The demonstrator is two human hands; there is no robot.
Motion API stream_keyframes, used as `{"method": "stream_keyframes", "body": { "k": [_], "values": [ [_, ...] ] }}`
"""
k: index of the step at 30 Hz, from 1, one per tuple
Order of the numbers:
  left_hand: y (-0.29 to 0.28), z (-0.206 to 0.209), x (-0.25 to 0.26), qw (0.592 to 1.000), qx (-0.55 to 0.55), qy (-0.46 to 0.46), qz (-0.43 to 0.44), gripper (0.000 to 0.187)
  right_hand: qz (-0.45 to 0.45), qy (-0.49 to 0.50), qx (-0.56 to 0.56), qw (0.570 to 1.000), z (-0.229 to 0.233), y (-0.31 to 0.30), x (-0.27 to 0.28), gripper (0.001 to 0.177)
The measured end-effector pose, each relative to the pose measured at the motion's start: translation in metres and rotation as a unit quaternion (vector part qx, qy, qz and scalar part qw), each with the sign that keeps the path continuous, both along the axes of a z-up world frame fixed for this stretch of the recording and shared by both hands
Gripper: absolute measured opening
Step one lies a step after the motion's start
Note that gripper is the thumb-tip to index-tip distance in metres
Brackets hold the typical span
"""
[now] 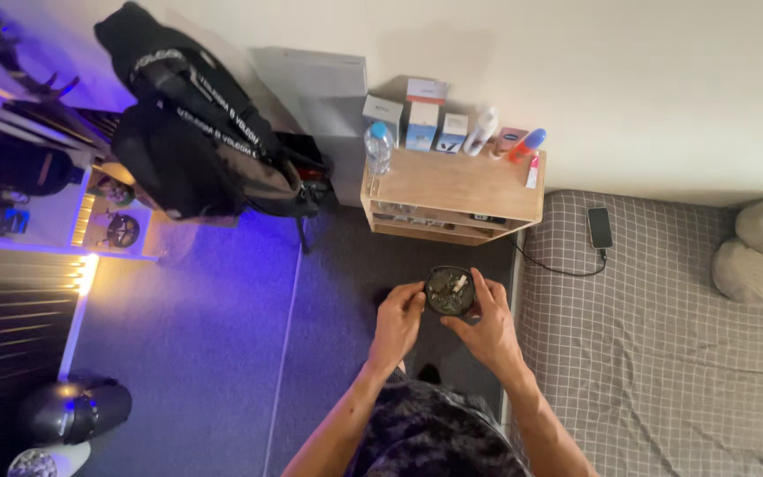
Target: The person organizes a desk by moving a potted plant, adjusting a speaker, and placing a small round object on a side table. They then return to the desk, pick up a brush, and later handle a bottle and a small white object, placing them on the desk.
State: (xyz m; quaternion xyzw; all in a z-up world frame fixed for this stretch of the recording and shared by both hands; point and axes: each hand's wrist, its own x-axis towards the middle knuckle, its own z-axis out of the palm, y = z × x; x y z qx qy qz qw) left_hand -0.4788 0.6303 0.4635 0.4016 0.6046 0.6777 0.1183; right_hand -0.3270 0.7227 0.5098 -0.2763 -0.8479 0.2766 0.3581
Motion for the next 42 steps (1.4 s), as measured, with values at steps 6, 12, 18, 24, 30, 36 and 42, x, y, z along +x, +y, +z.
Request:
{"method": "stream_keyframes", "body": {
  "k": [6,12,18,24,30,36,42],
  "values": [
    [0.065,-0.008,-0.093,0.992,-0.011,0.127,0.013,0.032,-0.03,-0.023,0.047,0.998,0.016,0.057,-0.08,0.103],
    [0.127,-0.015,-0.164,0.991,-0.017,0.135,-0.001,0.047,-0.02,-0.035,0.037,0.999,0.007,0.128,-0.154,0.102],
    [0.194,-0.024,-0.215,0.991,-0.049,0.128,0.007,0.052,-0.016,-0.039,0.048,0.998,-0.012,0.198,-0.214,0.1],
    [0.254,-0.038,-0.254,0.995,-0.065,0.08,0.012,0.055,-0.004,-0.026,0.046,0.999,-0.025,0.253,-0.264,0.101],
    [0.287,-0.063,-0.285,0.993,-0.087,0.071,0.03,0.058,-0.014,-0.063,0.004,0.998,-0.038,0.281,-0.3,0.098],
    [0.295,-0.063,-0.298,0.996,-0.051,0.075,0.025,0.069,-0.015,-0.037,0.019,0.999,-0.047,0.294,-0.321,0.096],
    [0.295,-0.05,-0.3,0.99,-0.093,0.094,0.053,0.057,-0.007,-0.04,-0.008,0.999,-0.046,0.298,-0.329,0.096]
  ]
}}
